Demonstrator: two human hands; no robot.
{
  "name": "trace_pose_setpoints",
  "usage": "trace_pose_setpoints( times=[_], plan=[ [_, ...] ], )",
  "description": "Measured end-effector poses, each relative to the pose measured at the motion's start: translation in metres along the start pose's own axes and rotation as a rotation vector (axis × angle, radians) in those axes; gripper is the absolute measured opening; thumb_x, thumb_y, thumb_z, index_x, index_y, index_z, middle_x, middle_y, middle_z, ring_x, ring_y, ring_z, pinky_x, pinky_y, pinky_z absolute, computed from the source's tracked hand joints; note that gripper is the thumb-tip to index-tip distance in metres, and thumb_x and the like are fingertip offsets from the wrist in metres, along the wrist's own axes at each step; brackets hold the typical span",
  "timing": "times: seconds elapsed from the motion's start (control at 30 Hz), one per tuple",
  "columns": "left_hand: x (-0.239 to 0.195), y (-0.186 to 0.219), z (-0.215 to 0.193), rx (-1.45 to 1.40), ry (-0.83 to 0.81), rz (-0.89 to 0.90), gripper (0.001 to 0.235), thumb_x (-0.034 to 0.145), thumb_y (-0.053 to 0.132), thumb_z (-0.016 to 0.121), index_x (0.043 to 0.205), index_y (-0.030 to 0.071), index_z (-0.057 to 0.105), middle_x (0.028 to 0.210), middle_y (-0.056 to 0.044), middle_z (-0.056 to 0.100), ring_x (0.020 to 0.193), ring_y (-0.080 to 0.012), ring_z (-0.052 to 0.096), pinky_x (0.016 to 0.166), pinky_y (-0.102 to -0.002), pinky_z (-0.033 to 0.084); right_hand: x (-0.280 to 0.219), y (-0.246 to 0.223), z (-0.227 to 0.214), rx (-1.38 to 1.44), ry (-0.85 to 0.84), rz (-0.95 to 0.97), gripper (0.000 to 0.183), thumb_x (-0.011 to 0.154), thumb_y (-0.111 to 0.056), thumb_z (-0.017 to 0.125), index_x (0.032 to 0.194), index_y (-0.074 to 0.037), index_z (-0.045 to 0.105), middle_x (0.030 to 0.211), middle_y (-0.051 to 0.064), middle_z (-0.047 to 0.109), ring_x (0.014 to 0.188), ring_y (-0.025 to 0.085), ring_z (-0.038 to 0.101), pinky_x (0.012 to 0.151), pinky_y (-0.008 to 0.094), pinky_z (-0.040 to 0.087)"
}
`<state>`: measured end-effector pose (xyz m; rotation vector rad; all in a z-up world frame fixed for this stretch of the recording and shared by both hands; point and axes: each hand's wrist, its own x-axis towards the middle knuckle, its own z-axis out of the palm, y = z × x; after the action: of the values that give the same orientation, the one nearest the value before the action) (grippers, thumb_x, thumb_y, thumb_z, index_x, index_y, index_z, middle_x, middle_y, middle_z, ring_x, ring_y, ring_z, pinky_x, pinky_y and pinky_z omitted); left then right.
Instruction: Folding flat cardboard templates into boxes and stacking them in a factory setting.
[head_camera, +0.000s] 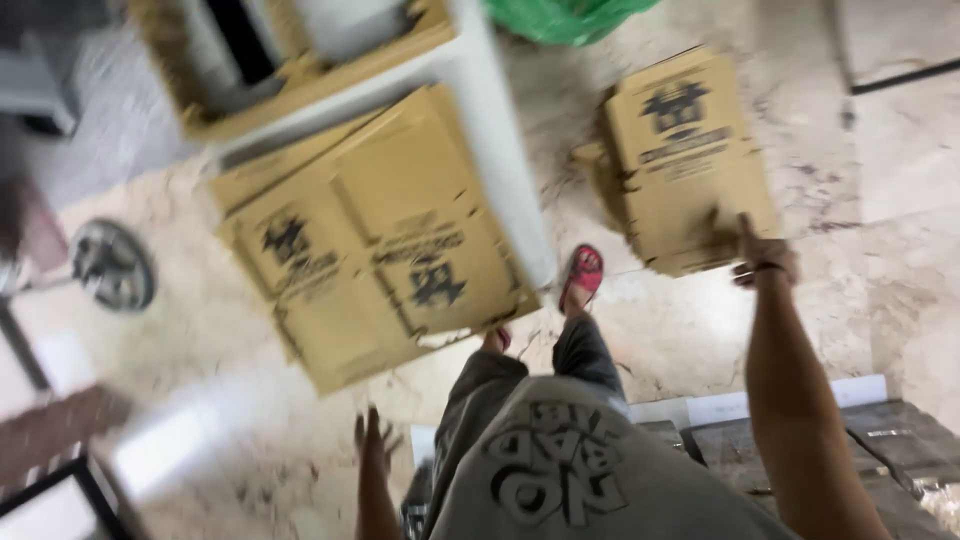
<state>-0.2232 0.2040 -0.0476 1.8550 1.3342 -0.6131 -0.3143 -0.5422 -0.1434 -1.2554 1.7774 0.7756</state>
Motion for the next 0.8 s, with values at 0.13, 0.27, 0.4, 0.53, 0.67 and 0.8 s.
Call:
trace_pose_setpoints(
  times=[0.13,0.27,0.4,0.53,0.67,0.8],
  plan=[
    [0.045,0.039,-0.015,-0.535,-0.038,0.152,0.087,0.091,0.045,0.063,0.162,0.037,0.014,0.168,-0.006,0.026,0.137,-0.0466,0.046,0.088,-0.057,0.054,-0.022,0.013,0.056,-0.023,0.138,-0.553,0.081,0.116,-0.076,0.046,0.095,-0.005,0.077,0.069,0.014,0.07,0.059,0.022,0.068,0.062,0.037,0.056],
    [0.074,0.09,-0.017,-0.893,-0.262,0.147,0.057,0.095,0.026,0.066,0.149,0.033,0.045,0.066,-0.006,0.046,0.063,-0.02,0.052,0.074,-0.049,0.057,-0.103,0.023,0.171,0.506,-0.157,-0.889,0.024,0.108,-0.031,0.066,0.129,-0.019,0.062,0.107,-0.001,0.069,0.083,0.01,0.066,0.057,0.025,0.053],
    [0.101,0.091,-0.028,-0.86,-0.326,0.213,0.062,0.098,0.01,0.068,0.155,0.01,0.042,0.133,-0.031,0.054,0.113,-0.0502,0.06,0.095,-0.066,0.054,-0.231,0.017,0.253,0.083,0.099,-0.925,0.057,0.105,-0.037,0.07,0.148,-0.003,0.055,0.123,0.029,0.068,0.104,0.045,0.067,0.09,0.055,0.058],
    [0.069,0.131,-0.071,-0.67,-0.351,0.34,0.056,0.092,0.008,0.075,0.144,0.01,0.055,0.128,-0.029,0.063,0.09,-0.0444,0.07,0.078,-0.062,0.063,-0.219,0.034,0.3,0.248,0.373,-0.899,0.031,0.106,-0.022,0.069,0.129,-0.001,0.068,0.09,0.024,0.068,0.068,0.034,0.067,0.05,0.037,0.061],
    [0.066,0.167,-0.09,-0.565,-0.464,0.46,0.058,0.095,0.004,0.068,0.149,0.002,0.047,0.127,-0.036,0.059,0.093,-0.0445,0.071,0.071,-0.059,0.066,-0.255,0.039,0.3,0.266,0.407,-0.877,0.02,0.1,-0.019,0.074,0.115,-0.005,0.075,0.075,0.012,0.069,0.055,0.022,0.066,0.045,0.031,0.061],
    [0.107,0.149,-0.075,-0.535,-0.546,0.463,0.053,0.098,0.002,0.064,0.148,0.005,0.05,0.122,-0.034,0.06,0.09,-0.0462,0.071,0.071,-0.058,0.066,-0.249,0.039,0.301,0.065,0.507,-0.832,0.028,0.088,-0.034,0.086,0.111,-0.02,0.08,0.089,0.012,0.074,0.077,0.028,0.072,0.063,0.041,0.065]
  ],
)
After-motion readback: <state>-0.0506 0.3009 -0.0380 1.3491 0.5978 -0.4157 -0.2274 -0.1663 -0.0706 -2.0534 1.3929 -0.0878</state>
